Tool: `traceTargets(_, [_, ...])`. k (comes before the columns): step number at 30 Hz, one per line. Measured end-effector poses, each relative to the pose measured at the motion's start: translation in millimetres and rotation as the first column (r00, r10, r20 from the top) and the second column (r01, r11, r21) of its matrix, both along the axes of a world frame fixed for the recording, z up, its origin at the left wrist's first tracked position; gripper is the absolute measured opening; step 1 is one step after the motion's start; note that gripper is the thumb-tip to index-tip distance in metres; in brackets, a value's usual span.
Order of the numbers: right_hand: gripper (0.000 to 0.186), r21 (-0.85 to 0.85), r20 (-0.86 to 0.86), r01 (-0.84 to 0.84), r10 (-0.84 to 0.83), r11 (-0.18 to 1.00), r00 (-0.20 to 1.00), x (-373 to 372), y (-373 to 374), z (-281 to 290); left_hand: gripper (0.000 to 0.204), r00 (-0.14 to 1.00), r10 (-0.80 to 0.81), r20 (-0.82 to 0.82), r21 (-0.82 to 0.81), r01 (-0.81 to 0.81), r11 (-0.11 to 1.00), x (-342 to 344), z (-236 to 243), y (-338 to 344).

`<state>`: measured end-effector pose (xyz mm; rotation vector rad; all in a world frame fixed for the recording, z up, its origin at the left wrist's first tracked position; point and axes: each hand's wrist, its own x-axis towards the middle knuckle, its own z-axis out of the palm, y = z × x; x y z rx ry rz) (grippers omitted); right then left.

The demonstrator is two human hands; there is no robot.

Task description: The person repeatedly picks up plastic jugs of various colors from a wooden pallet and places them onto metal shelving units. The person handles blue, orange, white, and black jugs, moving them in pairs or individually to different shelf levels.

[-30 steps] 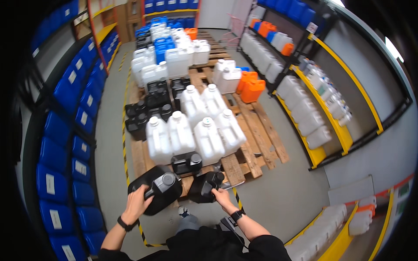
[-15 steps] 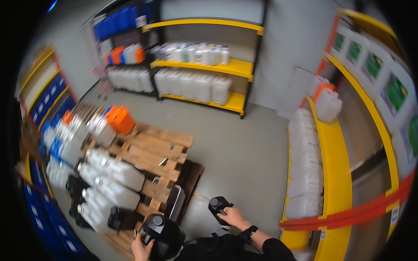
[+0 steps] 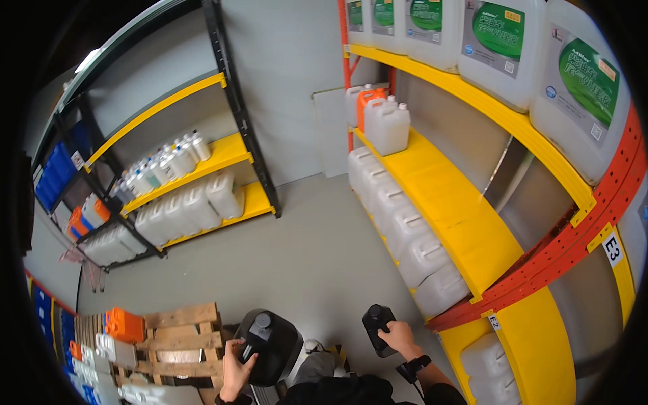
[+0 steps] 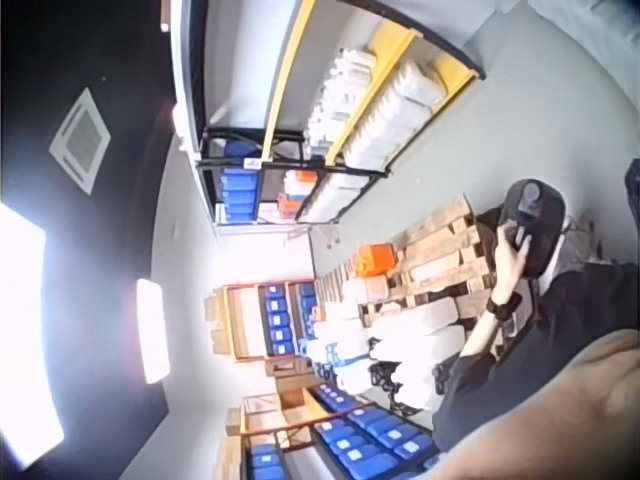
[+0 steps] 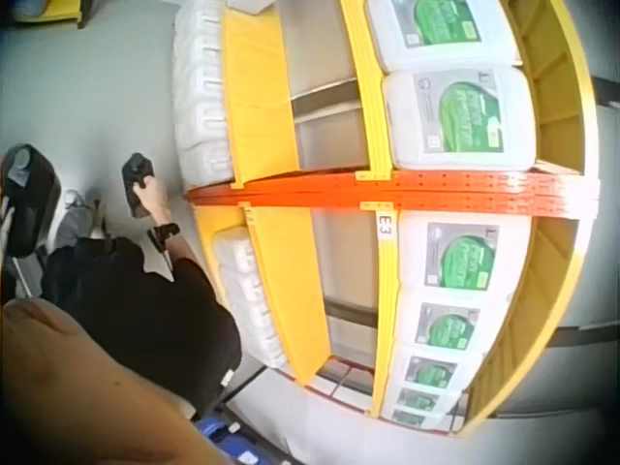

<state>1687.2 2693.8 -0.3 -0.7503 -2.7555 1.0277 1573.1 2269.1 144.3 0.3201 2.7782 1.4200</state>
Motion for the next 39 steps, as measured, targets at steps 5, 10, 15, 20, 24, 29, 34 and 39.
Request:
traceTargets(5, [0.037,-0.057,-0.021,0.191,-0.193,0.980,0.981,-28.2,49.2,3.2,0.052,0.973,-0.220,0.078,-0.006,0.221,0.975,-131.6,1.9,75.4])
traceTargets(10, [0.037,-0.006,-0.053,0.339,-0.339,0.941,0.939,-80.6,76.8,42.1,0.051,0.897,-0.430,0.104,0.012,0.432,0.902,-245.8,5.0,153.2])
traceTargets(15, [0.043,0.007,-0.069,0.499,-0.498,0.866,0.864,-143.2,73.3,114.1,0.046,0.760,-0.650,0.003,0.030,0.650,0.760,-335.5,8.5,239.6])
traceTargets(20, [0.038,-0.062,-0.229,0.634,-0.629,0.771,0.743,-186.6,87.3,134.3,0.042,0.632,-0.769,-0.094,0.031,0.774,0.632,-412.1,33.7,338.4])
traceTargets(24, [0.037,-0.209,-0.289,0.700,-0.727,0.683,0.623,-225.3,114.5,136.6,0.041,0.559,-0.804,-0.204,-0.006,0.820,0.572,-461.1,51.1,423.8])
traceTargets(29, [0.033,-0.337,-0.316,0.739,-0.809,0.584,0.495,-277.0,161.6,127.7,0.040,0.500,-0.855,-0.139,-0.010,0.862,0.506,-507.7,78.3,543.0])
traceTargets(34, [0.027,-0.486,-0.336,0.716,-0.863,0.501,0.376,-325.0,213.1,126.7,0.040,0.389,-0.843,-0.370,-0.006,0.907,0.421,-553.7,82.0,661.7])
traceTargets(39, [0.021,-0.451,-0.352,0.729,-0.853,0.516,0.386,-360.4,257.1,150.7,0.038,0.378,-0.883,-0.278,0.039,0.923,0.382,-580.9,96.0,770.0])
